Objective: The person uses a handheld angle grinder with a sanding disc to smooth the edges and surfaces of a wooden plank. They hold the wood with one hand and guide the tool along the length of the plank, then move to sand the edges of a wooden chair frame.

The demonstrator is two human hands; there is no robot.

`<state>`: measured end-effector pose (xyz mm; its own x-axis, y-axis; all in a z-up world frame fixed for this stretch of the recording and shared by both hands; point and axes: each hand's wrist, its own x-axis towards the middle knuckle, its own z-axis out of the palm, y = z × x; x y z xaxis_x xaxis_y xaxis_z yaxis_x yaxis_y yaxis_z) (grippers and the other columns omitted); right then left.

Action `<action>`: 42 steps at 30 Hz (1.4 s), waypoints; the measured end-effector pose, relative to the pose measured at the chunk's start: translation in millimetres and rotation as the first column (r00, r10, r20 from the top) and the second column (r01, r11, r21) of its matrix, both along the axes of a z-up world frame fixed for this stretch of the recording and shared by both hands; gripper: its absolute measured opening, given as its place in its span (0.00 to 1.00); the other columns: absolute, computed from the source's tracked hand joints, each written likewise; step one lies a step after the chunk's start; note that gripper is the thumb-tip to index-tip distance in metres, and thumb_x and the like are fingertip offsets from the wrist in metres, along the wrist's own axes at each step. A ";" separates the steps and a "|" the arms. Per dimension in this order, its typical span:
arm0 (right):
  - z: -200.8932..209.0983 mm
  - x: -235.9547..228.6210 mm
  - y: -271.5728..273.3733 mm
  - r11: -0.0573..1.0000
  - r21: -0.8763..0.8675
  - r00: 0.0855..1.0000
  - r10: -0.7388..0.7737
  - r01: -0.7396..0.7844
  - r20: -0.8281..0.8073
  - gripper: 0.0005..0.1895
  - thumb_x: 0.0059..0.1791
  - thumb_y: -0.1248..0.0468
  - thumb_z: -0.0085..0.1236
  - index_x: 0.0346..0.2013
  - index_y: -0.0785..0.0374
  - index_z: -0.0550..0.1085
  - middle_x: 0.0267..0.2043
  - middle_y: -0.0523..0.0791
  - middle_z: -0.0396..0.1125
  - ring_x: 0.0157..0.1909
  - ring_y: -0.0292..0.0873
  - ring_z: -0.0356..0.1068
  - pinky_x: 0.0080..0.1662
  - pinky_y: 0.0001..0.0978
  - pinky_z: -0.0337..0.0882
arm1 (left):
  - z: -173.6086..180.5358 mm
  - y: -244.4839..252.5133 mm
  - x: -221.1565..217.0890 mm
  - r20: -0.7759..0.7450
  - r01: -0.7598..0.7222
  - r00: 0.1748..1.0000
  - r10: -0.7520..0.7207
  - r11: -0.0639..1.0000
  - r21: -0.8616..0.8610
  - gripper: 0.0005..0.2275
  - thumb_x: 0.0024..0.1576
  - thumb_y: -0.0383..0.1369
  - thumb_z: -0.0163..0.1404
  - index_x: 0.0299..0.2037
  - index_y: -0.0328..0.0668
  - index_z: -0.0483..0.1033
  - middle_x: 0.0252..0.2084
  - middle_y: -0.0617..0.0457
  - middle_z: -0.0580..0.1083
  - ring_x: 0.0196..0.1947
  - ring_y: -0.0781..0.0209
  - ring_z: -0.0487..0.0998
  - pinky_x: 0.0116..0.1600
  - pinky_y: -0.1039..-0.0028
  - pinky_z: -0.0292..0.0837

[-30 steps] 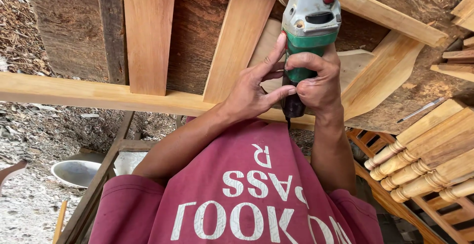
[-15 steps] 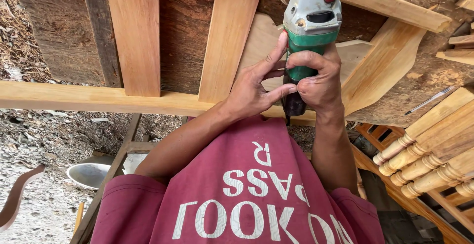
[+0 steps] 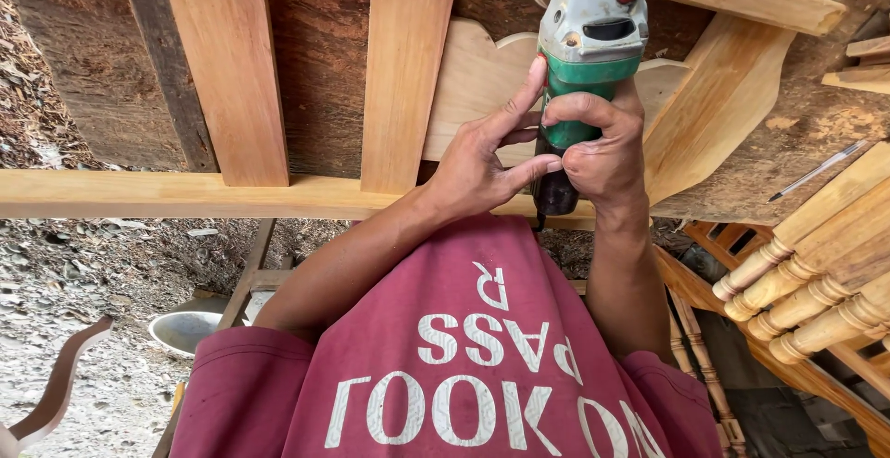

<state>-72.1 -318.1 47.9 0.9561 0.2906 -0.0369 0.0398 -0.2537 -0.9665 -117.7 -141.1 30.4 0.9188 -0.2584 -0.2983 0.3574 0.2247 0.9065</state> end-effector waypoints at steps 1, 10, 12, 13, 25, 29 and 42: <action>-0.2 -1.0 -2.3 1.000 0.005 1.000 -0.006 0.006 0.001 0.25 0.28 0.91 0.44 0.29 0.66 0.78 0.47 0.55 0.65 0.46 0.54 0.71 0.52 0.45 0.71 | -0.7 -2.4 -0.7 -0.001 0.008 1.000 -0.008 1.000 -0.002 0.40 0.59 0.28 0.66 0.78 0.53 0.52 0.74 0.46 0.66 0.63 0.53 0.80 0.64 0.65 0.80; -8.6 -12.0 -23.6 0.999 -0.005 0.999 -0.047 0.047 0.008 0.25 0.28 0.89 0.42 0.29 0.67 0.77 0.48 0.58 0.65 0.47 0.57 0.71 0.52 0.50 0.70 | -3.8 -17.8 -2.7 -0.015 0.057 0.998 -0.057 0.998 0.001 0.40 0.59 0.28 0.66 0.78 0.55 0.52 0.73 0.47 0.67 0.62 0.53 0.80 0.64 0.65 0.80; -9.5 -12.3 -27.8 0.999 0.003 0.999 -0.050 0.050 0.006 0.25 0.27 0.89 0.42 0.30 0.67 0.77 0.49 0.58 0.65 0.48 0.56 0.71 0.53 0.50 0.70 | -6.3 -21.2 -3.5 -0.015 0.066 0.998 -0.066 0.998 0.004 0.40 0.60 0.28 0.66 0.78 0.55 0.52 0.73 0.47 0.67 0.62 0.53 0.80 0.64 0.64 0.80; -9.7 -13.0 -30.1 0.999 0.011 0.999 -0.049 0.049 0.002 0.26 0.27 0.89 0.42 0.30 0.68 0.77 0.49 0.58 0.66 0.48 0.56 0.71 0.53 0.49 0.70 | -7.2 -23.1 -4.6 -0.018 0.071 0.997 -0.071 0.997 0.006 0.40 0.60 0.28 0.66 0.78 0.55 0.51 0.73 0.47 0.66 0.62 0.53 0.80 0.64 0.64 0.80; -14.0 -18.4 -51.8 0.997 0.014 0.997 -0.075 0.075 -0.002 0.27 0.25 0.89 0.41 0.30 0.68 0.77 0.49 0.58 0.66 0.49 0.57 0.71 0.53 0.51 0.70 | -11.2 -41.6 -3.4 -0.022 0.107 0.994 -0.107 0.994 0.016 0.41 0.59 0.28 0.66 0.78 0.56 0.51 0.73 0.47 0.67 0.63 0.51 0.79 0.64 0.63 0.80; 12.6 -11.8 -44.9 0.983 -0.175 0.994 -0.073 0.058 -0.081 0.19 0.32 0.74 0.36 0.31 0.65 0.74 0.44 0.51 0.61 0.44 0.51 0.64 0.49 0.39 0.64 | 0.4 -38.5 7.9 0.101 0.233 0.965 -0.242 0.968 0.095 0.40 0.65 0.35 0.62 0.79 0.54 0.41 0.64 0.50 0.77 0.61 0.70 0.80 0.73 0.76 0.76; 12.8 -16.4 -73.0 0.990 -0.115 0.986 -0.096 0.081 -0.139 0.20 0.31 0.75 0.37 0.32 0.67 0.74 0.38 0.50 0.64 0.42 0.49 0.64 0.46 0.38 0.65 | -5.3 -66.6 6.2 0.056 0.295 0.953 -0.299 0.953 0.069 0.42 0.65 0.35 0.63 0.80 0.49 0.40 0.82 0.57 0.48 0.73 0.60 0.73 0.77 0.70 0.77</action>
<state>-88.5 -391.1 60.7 0.9604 0.1916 -0.2023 -0.1246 -0.3541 -0.9269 -111.5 -207.7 25.1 0.8213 -0.5062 -0.2631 0.3391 0.0624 0.9387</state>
